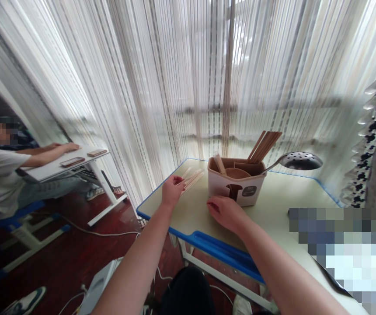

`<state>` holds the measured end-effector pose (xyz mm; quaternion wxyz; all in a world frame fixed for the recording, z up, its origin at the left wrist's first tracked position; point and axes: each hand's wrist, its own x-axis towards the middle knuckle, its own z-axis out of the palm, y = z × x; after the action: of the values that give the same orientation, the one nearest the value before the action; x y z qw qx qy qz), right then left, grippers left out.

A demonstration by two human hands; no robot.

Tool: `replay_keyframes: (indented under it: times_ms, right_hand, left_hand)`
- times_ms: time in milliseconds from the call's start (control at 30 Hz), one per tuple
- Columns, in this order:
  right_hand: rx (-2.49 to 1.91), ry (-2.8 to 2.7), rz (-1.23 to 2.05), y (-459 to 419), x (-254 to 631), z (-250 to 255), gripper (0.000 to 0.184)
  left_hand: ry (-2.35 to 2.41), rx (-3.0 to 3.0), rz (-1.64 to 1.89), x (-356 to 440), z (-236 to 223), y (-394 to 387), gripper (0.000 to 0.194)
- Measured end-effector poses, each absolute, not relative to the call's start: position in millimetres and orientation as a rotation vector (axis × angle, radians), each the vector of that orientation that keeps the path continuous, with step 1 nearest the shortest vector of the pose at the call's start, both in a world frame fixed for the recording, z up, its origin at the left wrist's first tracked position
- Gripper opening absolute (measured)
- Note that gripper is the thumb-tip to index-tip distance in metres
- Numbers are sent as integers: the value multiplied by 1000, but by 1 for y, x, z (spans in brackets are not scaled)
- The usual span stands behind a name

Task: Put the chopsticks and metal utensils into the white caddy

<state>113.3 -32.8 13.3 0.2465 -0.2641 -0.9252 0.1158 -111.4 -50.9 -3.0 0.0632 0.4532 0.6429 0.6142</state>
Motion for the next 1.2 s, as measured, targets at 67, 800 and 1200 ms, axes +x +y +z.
replay_keyframes:
  times_ms: [67, 800, 1200]
  right_hand:
    - [-715, -2520, 313, -33, 113, 13, 23]
    - [-621, -2301, 298, -35, 107, 15, 23]
    - [-694, -2204, 154, -38, 102, 18, 28]
  left_hand:
    - [1871, 1344, 1846, -110, -1, -52, 14]
    - [1210, 1182, 2307, -99, 25, -65, 21]
    - [797, 660, 2371, -107, 33, -68, 27]
